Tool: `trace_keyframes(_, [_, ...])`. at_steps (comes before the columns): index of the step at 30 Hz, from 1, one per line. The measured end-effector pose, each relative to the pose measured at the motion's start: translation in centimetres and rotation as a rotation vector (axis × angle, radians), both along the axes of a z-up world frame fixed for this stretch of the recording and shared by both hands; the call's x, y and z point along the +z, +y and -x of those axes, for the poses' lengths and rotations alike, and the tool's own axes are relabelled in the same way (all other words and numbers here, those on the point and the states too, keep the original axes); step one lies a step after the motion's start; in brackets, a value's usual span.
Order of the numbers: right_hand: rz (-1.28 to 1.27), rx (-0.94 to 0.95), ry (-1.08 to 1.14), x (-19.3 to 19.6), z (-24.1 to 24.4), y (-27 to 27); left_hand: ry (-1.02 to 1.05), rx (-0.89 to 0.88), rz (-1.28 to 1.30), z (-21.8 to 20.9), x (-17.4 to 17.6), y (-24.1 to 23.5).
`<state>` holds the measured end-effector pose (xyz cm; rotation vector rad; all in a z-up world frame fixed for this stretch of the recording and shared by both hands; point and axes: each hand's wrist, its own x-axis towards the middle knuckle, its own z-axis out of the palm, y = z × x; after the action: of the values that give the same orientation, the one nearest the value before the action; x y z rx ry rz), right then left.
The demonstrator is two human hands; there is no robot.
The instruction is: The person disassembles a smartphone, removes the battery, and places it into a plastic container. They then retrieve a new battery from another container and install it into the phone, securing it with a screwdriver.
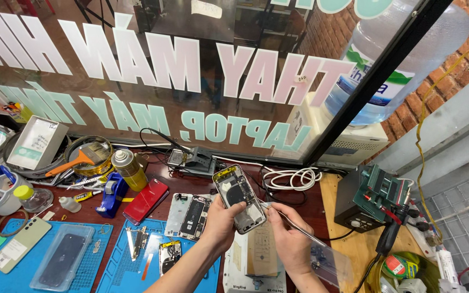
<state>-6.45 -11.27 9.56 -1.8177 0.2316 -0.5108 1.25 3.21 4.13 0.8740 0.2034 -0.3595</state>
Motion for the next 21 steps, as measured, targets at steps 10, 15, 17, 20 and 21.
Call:
trace_keyframes(10, [-0.137,-0.070,0.154,0.2,-1.5,0.4,-0.005,-0.027,-0.013,-0.3,0.0,-0.1])
trace_keyframes(15, [-0.296,-0.061,0.110,-0.4,-2.1,0.3,0.003,-0.042,-0.029,-0.3,-0.1,-0.3])
trace_keyframes(17, [-0.223,-0.085,0.133,-0.6,-1.9,0.4,-0.003,-0.045,-0.023,-0.2,-0.3,-0.5])
trace_keyframes(20, [-0.106,-0.097,0.132,-0.6,-1.4,0.4,-0.034,-0.041,-0.063,-0.1,-0.8,-0.7])
trace_keyframes(21, [-0.065,-0.097,0.126,-0.7,-1.2,0.4,-0.049,-0.039,-0.084,0.0,-1.0,-0.7])
